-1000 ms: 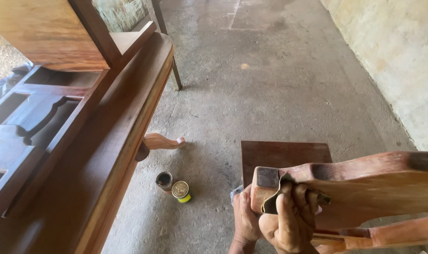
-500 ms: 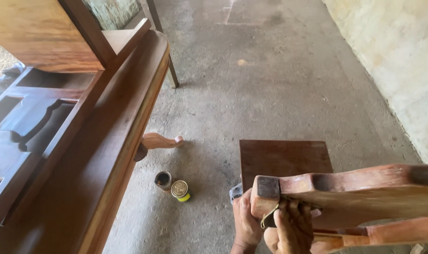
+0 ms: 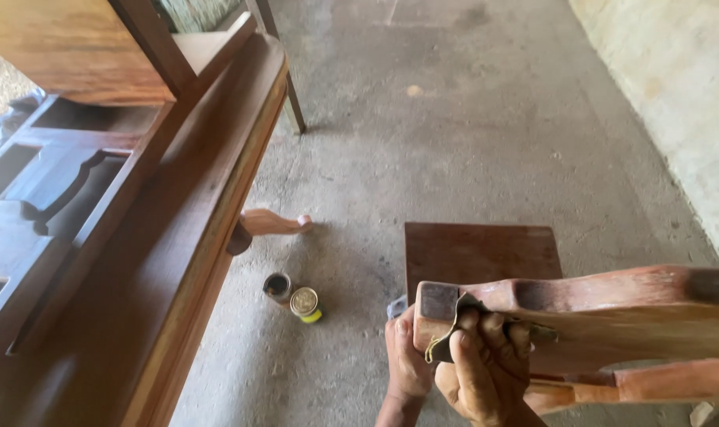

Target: The person sands a wooden chair using a sanding block. They work on the chair's legs, seat, and backrest, repositioning the chair to access different areas. The person also briefly handles a small wooden stool.

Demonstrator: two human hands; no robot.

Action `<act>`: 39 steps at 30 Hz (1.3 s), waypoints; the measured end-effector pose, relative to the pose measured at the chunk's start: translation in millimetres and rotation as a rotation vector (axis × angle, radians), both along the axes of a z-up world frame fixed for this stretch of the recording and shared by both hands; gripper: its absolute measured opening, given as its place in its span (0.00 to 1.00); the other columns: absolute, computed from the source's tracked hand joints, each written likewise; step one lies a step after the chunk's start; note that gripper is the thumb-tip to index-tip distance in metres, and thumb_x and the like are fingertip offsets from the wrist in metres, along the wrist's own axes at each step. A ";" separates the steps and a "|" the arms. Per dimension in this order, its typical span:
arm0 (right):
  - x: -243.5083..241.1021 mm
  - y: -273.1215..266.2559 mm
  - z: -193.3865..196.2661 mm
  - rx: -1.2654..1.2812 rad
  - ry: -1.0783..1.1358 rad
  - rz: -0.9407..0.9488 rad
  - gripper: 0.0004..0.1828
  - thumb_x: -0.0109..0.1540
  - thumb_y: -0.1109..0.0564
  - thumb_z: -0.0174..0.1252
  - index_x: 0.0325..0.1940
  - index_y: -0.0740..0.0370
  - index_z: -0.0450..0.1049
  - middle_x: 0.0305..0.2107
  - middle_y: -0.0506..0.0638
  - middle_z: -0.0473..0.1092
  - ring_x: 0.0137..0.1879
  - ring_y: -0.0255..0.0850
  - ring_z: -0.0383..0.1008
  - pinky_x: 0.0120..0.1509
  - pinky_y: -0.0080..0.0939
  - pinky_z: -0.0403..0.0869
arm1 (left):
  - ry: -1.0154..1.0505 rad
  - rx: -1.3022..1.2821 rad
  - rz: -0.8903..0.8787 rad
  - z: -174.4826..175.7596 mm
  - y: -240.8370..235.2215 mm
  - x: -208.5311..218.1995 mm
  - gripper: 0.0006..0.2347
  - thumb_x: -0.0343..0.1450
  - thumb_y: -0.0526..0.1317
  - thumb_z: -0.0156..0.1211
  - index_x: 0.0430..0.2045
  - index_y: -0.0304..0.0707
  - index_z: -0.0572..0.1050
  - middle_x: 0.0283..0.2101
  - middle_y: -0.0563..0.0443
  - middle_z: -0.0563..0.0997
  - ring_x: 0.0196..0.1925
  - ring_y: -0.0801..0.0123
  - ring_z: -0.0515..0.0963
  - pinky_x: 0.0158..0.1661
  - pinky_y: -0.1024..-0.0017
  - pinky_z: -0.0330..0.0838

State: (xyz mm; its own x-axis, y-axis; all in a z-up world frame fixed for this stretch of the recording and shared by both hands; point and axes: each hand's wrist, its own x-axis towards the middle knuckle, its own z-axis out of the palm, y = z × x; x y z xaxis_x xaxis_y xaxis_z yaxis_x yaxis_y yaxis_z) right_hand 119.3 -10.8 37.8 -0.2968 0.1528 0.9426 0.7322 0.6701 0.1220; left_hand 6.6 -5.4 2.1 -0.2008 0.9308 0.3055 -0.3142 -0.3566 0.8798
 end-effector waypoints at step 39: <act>39.2 -0.9 114.5 -0.026 -0.407 -0.018 0.17 0.70 0.61 0.55 0.64 0.61 0.72 0.57 0.49 0.76 0.72 0.42 0.64 0.85 0.46 0.46 | 0.145 -0.049 0.072 2.7 1.1 -2.2 0.30 0.75 0.59 0.31 0.25 0.29 0.76 0.18 0.51 0.73 0.22 0.70 0.72 0.25 0.70 0.65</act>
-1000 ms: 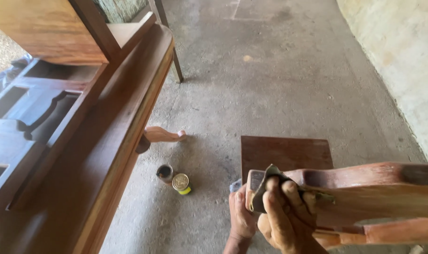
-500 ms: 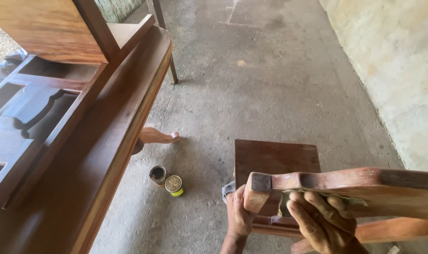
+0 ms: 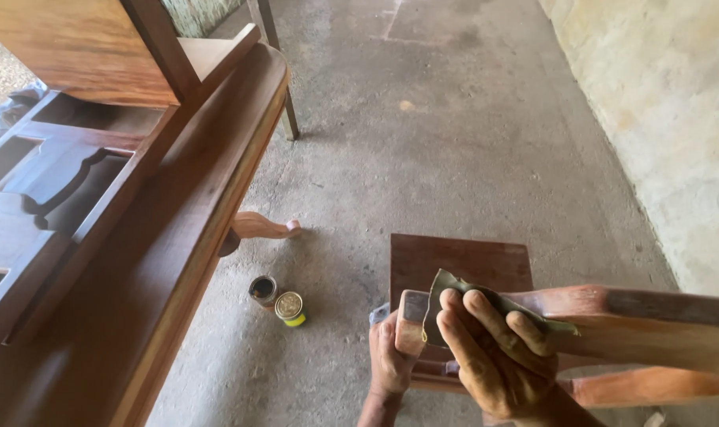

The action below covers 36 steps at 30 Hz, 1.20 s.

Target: The person sands a wooden chair using a sanding block. They work on the chair's legs, seat, and backrest, repositioning the chair to access different areas. The person also briefly handles a small wooden stool.

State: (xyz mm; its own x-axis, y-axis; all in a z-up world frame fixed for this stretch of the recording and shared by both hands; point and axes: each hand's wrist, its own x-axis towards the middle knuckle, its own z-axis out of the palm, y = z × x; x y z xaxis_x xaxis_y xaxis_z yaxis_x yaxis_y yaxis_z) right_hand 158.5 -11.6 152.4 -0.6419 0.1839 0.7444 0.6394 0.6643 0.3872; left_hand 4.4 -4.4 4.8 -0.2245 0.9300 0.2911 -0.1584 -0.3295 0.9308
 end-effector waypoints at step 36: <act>111.3 -13.5 -4.4 -0.279 0.103 0.073 0.36 0.65 0.43 0.63 0.73 0.57 0.60 0.61 0.47 0.68 0.74 0.30 0.58 0.80 0.34 0.48 | -0.241 -0.057 -0.014 -58.6 12.1 4.6 0.30 0.74 0.57 0.34 0.21 0.29 0.80 0.19 0.47 0.82 0.21 0.66 0.80 0.24 0.70 0.74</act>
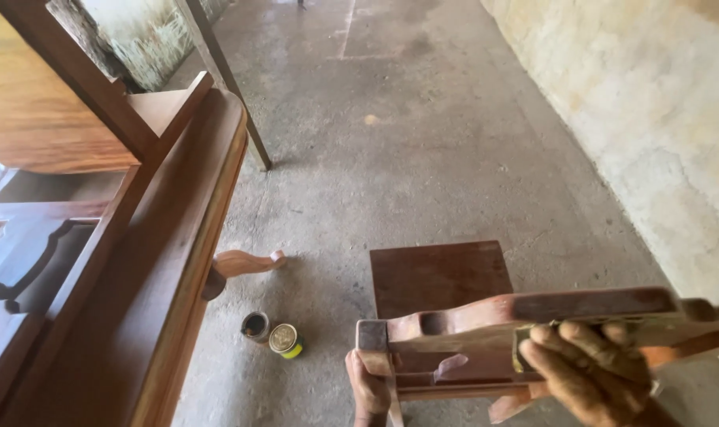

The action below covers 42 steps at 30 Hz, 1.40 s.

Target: The person sands a wooden chair using a sanding block. They work on the chair's legs, seat, and backrest, repositioning the chair to access different areas. The person also briefly handles a small wooden stool.

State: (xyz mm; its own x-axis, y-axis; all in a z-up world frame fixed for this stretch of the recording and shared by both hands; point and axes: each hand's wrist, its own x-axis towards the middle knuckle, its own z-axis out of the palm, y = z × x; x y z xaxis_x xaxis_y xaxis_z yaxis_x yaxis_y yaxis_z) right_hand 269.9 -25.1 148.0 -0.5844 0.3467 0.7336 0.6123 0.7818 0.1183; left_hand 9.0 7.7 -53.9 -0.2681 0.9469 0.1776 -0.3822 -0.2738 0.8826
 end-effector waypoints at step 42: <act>-5.4 37.8 -31.7 0.412 -0.543 0.179 0.23 0.70 0.52 0.58 0.68 0.60 0.71 0.70 0.53 0.62 0.78 0.44 0.56 0.86 0.52 0.44 | -0.030 -0.013 -0.013 14.9 -1.6 7.1 0.20 0.72 0.51 0.47 0.30 0.29 0.78 0.28 0.49 0.82 0.29 0.71 0.80 0.30 0.71 0.76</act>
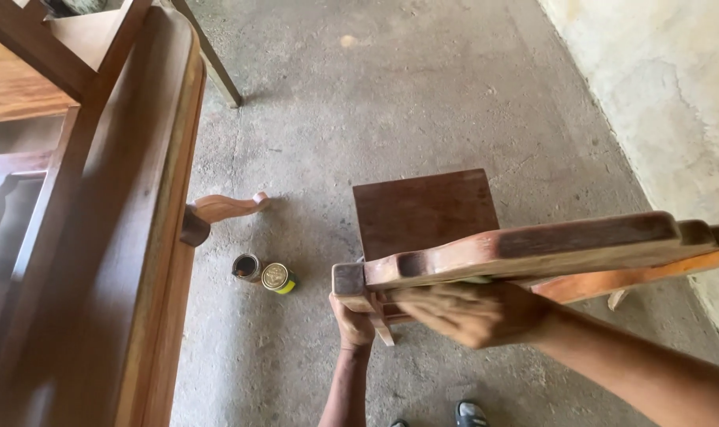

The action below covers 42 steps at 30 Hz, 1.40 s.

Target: The person sands a wooden chair using a sanding block. They work on the chair's legs, seat, and backrest, repositioning the chair to access different areas. The person also briefly handles a small wooden stool.

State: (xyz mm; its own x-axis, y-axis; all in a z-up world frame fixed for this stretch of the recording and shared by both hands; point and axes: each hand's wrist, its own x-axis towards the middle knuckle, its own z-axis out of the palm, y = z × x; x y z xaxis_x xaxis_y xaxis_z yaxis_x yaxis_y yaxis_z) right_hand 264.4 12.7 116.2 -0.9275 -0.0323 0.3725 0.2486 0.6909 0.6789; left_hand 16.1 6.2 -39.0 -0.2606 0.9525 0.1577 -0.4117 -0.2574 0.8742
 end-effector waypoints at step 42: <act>-137.6 -68.1 -177.1 -1.054 1.377 0.305 0.13 0.76 0.62 0.48 0.64 0.61 0.70 0.61 0.60 0.71 0.73 0.49 0.71 0.81 0.52 0.70 | -0.185 -0.093 0.135 -103.4 -19.1 11.4 0.21 0.74 0.55 0.45 0.55 0.40 0.65 0.51 0.46 0.74 0.52 0.66 0.76 0.51 0.67 0.76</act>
